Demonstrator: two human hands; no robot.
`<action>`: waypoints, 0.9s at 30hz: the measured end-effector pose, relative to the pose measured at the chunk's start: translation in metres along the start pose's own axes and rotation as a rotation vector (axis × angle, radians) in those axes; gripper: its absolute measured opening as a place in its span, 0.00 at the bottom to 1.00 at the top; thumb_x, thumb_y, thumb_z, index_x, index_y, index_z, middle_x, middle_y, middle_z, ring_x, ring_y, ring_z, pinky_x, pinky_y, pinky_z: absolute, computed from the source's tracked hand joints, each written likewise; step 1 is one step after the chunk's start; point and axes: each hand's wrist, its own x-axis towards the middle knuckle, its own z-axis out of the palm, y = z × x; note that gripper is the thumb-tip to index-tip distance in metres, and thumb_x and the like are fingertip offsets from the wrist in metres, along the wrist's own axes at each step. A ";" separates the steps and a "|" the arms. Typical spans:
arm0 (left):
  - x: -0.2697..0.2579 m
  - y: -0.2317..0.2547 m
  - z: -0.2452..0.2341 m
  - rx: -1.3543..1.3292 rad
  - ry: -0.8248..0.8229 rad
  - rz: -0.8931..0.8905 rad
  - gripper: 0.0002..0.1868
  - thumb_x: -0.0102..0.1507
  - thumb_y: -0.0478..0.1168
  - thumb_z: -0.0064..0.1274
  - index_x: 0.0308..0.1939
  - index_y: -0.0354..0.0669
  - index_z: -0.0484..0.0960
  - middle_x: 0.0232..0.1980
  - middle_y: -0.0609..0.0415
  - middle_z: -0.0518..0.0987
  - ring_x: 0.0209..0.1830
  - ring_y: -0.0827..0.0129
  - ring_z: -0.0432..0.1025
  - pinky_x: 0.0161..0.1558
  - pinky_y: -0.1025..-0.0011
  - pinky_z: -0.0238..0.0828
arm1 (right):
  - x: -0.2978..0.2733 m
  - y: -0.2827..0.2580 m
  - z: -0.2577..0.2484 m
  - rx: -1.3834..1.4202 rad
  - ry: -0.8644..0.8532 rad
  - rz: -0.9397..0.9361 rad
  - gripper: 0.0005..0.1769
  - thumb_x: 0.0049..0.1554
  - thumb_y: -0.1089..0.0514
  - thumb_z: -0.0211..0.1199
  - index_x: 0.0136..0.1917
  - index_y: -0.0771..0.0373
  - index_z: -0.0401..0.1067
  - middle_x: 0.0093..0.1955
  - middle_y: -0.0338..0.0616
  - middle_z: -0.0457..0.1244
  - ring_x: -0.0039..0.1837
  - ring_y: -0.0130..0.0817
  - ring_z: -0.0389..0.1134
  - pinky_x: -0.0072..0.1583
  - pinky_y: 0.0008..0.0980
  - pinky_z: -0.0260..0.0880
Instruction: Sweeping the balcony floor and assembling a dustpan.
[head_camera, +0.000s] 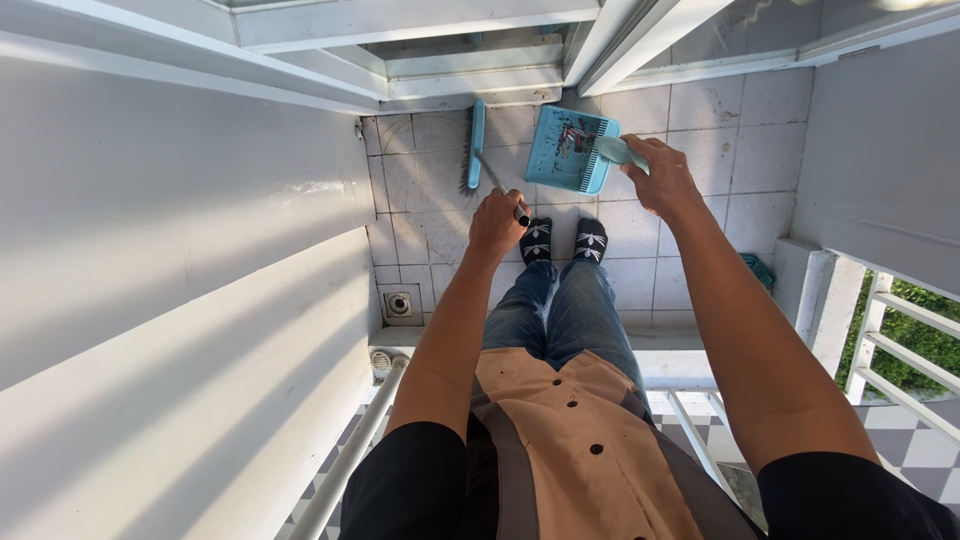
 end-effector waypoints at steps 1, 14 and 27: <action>-0.001 0.000 0.005 0.000 -0.004 -0.004 0.13 0.64 0.44 0.56 0.46 0.37 0.84 0.44 0.40 0.80 0.46 0.49 0.80 0.45 0.56 0.79 | -0.002 -0.002 0.000 0.001 -0.006 0.002 0.26 0.60 0.57 0.63 0.72 0.50 0.69 0.67 0.45 0.65 0.65 0.46 0.69 0.66 0.44 0.69; 0.003 0.006 0.026 -0.094 0.020 0.094 0.10 0.62 0.42 0.59 0.40 0.39 0.87 0.44 0.40 0.80 0.45 0.50 0.80 0.49 0.56 0.79 | -0.006 -0.018 -0.008 0.014 -0.040 0.107 0.26 0.60 0.56 0.62 0.71 0.46 0.68 0.68 0.41 0.64 0.65 0.44 0.69 0.65 0.44 0.71; -0.001 0.006 0.035 -0.221 -0.017 0.201 0.07 0.60 0.39 0.59 0.39 0.42 0.88 0.43 0.44 0.81 0.40 0.56 0.81 0.43 0.61 0.81 | -0.010 -0.010 -0.002 0.020 -0.035 0.072 0.25 0.60 0.57 0.62 0.70 0.46 0.69 0.67 0.41 0.64 0.64 0.45 0.69 0.65 0.44 0.71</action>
